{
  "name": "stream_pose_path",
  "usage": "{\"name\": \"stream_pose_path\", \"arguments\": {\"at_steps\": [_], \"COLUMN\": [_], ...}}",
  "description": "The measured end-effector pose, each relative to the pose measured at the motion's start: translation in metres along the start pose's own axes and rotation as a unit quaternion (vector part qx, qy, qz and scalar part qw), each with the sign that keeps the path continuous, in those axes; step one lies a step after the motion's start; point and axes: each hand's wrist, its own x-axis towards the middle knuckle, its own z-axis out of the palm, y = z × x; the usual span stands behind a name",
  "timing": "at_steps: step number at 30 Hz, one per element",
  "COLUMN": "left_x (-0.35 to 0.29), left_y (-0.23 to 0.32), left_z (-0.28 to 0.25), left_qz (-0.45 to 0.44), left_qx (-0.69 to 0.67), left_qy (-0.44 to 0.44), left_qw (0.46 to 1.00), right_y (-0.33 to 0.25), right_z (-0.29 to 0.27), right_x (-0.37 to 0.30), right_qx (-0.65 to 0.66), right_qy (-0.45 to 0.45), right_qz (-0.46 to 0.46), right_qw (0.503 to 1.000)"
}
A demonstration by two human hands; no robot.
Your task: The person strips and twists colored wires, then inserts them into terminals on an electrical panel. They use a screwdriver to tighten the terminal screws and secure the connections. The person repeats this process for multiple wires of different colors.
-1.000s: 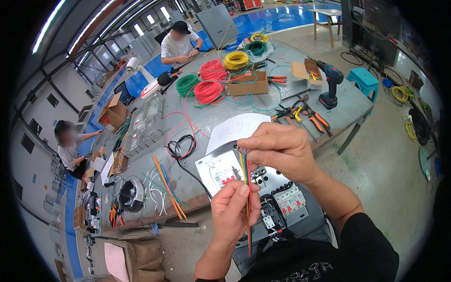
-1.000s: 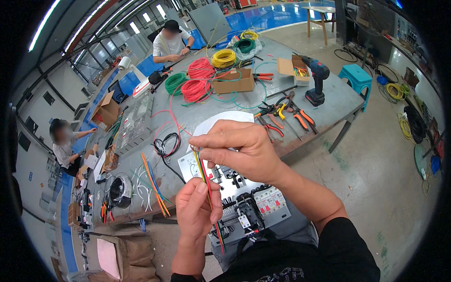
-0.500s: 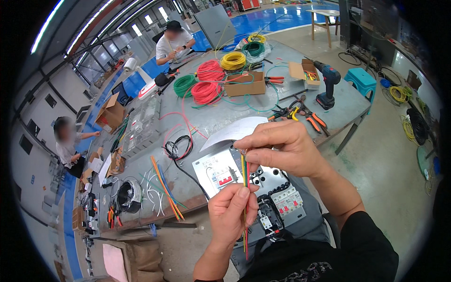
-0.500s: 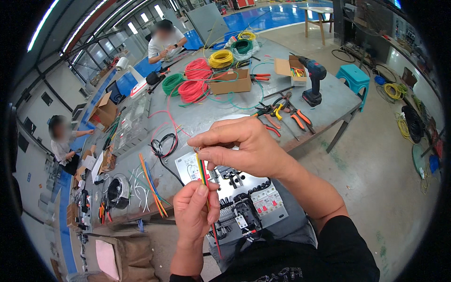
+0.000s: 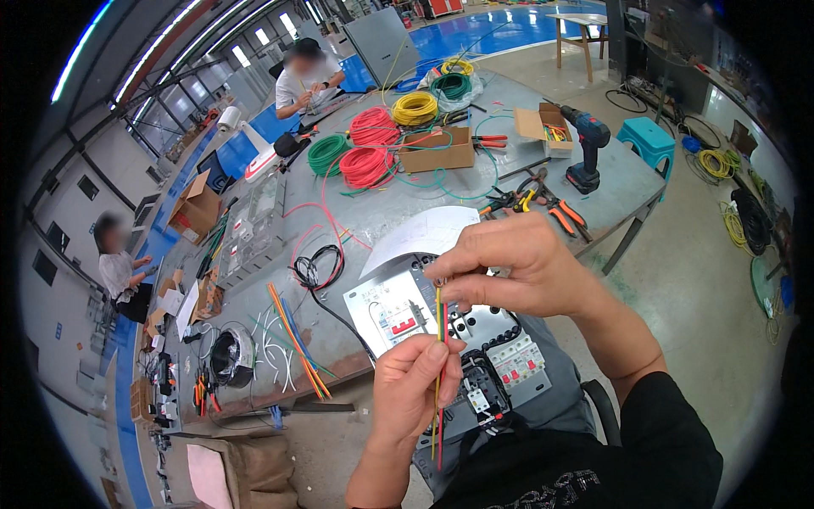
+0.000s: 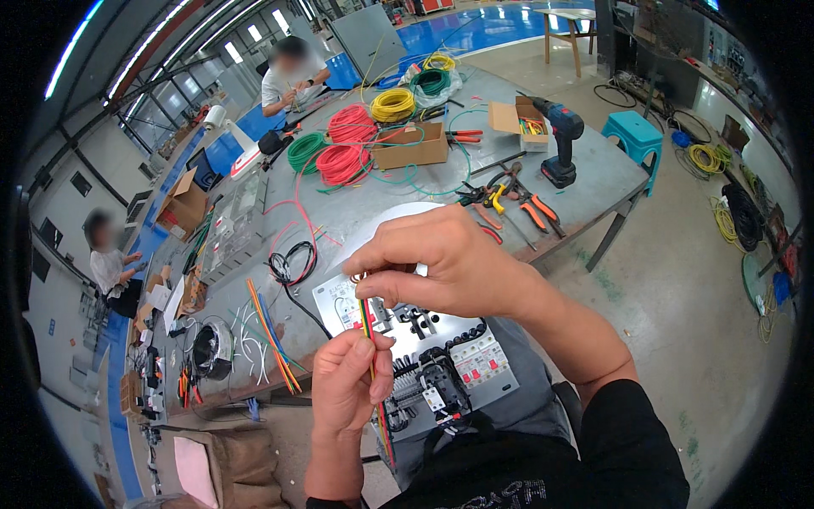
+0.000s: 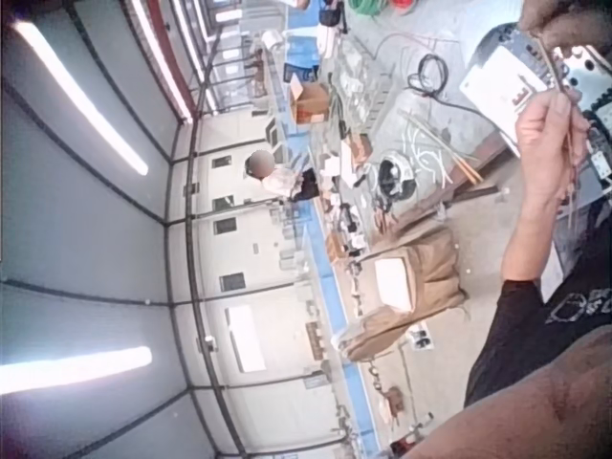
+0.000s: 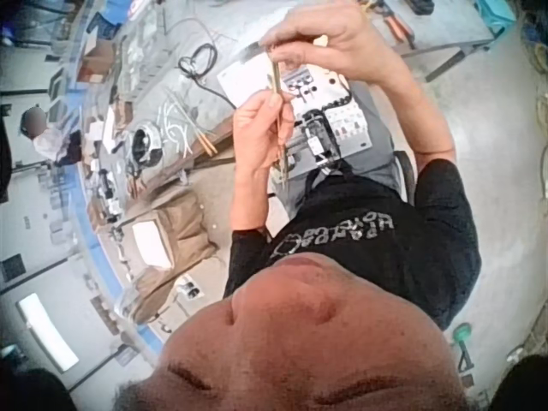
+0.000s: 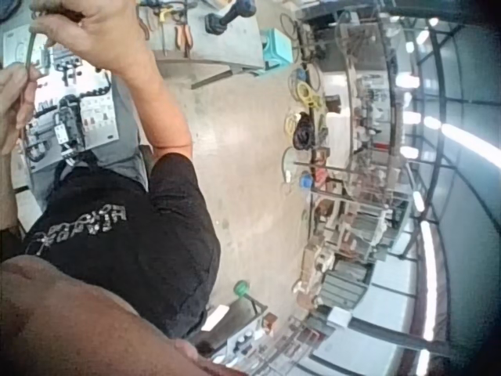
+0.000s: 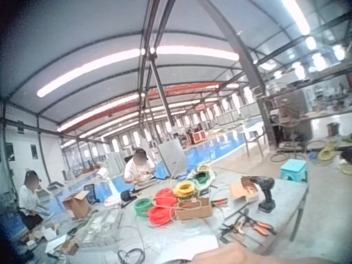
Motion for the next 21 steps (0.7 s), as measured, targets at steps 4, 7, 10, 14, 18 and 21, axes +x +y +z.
{"name": "stream_pose_path", "arguments": {"at_steps": [4, 7, 10, 14, 18, 21], "left_x": [-0.001, 0.000, 0.001, 0.000, 0.000, 0.001], "left_y": [0.000, -0.001, 0.000, 0.001, 0.005, 0.003], "left_z": [-0.004, -0.006, -0.006, -0.004, -0.002, -0.001], "left_qz": [-0.028, -0.027, -0.021, -0.007, 0.014, 0.042], "left_qx": [-0.044, -0.063, -0.061, -0.034, -0.015, 0.028], "left_qy": [-0.013, -0.022, -0.018, -0.012, -0.002, 0.012], "left_qw": [0.999, 0.997, 0.998, 0.999, 1.000, 0.999], "right_y": [0.006, 0.003, -0.002, -0.002, -0.009, -0.011], "right_z": [0.001, 0.003, 0.004, 0.004, 0.008, 0.015], "right_x": [-0.001, -0.004, -0.006, -0.007, -0.008, -0.008], "right_qx": [0.009, 0.003, 0.003, -0.004, -0.058, -0.067], "right_qy": [-0.006, -0.003, 0.003, 0.014, 0.019, 0.043], "right_qz": [-0.028, -0.018, 0.009, -0.009, -0.021, -0.029], "right_qw": [1.000, 1.000, 1.000, 1.000, 0.998, 0.996]}}
